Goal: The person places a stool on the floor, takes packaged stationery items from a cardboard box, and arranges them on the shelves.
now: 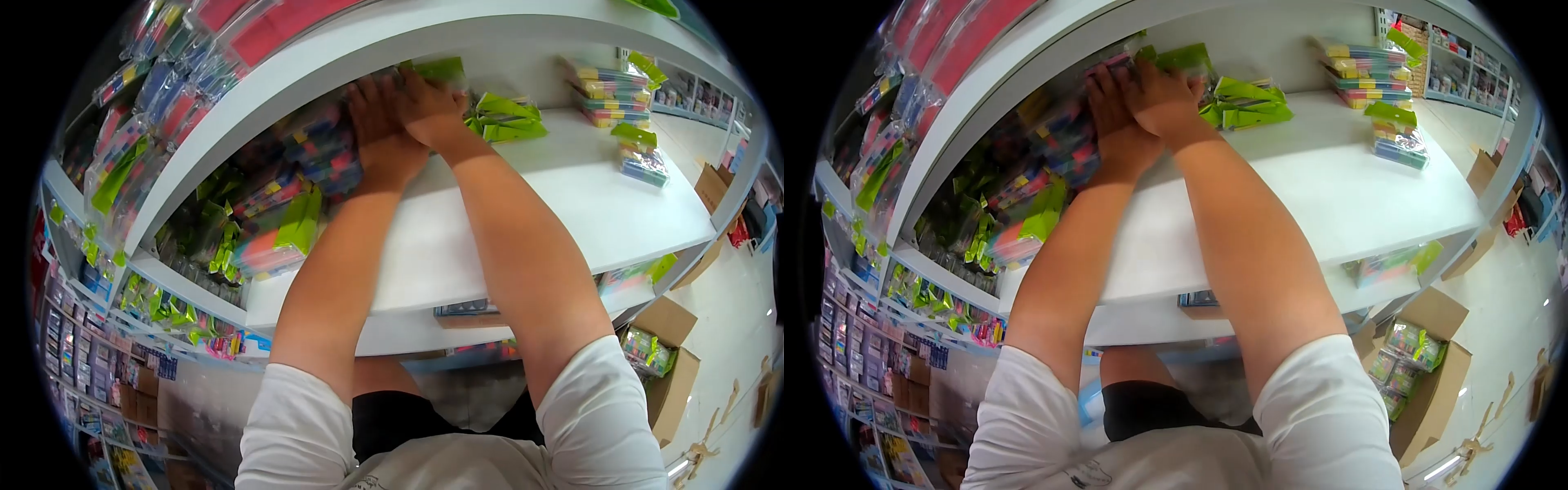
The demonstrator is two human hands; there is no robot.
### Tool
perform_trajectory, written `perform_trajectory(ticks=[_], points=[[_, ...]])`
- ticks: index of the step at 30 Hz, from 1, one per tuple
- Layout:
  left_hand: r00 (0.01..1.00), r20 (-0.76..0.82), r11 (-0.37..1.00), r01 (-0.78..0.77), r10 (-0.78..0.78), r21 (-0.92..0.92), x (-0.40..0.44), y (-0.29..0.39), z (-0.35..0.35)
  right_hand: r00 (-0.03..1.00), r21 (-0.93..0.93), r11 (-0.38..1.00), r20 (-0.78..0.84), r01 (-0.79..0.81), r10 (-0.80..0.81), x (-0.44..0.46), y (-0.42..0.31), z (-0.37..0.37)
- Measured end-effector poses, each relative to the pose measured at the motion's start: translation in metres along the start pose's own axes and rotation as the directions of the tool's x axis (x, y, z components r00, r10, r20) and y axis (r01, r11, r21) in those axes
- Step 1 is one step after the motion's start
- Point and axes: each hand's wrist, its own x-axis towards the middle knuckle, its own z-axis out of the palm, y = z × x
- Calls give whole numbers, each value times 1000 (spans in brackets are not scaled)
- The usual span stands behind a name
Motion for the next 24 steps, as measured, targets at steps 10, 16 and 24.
perform_trajectory(ticks=[10, 16, 24], points=[[979, 191, 967, 24, -74, 252, -1, -4, 2, 870, -219, 900, -249, 378, -426, 2, 37, 54], [990, 122, 995, 67, -77, 79, -18, 0, 10, 936, -320, 891, -33, 322, -350, -70, -48, -32], [981, 175, 882, -150, 79, 447, -9, -2, 4, 962, -82, 959, 15, 272, -271, -367, -2, -203]])
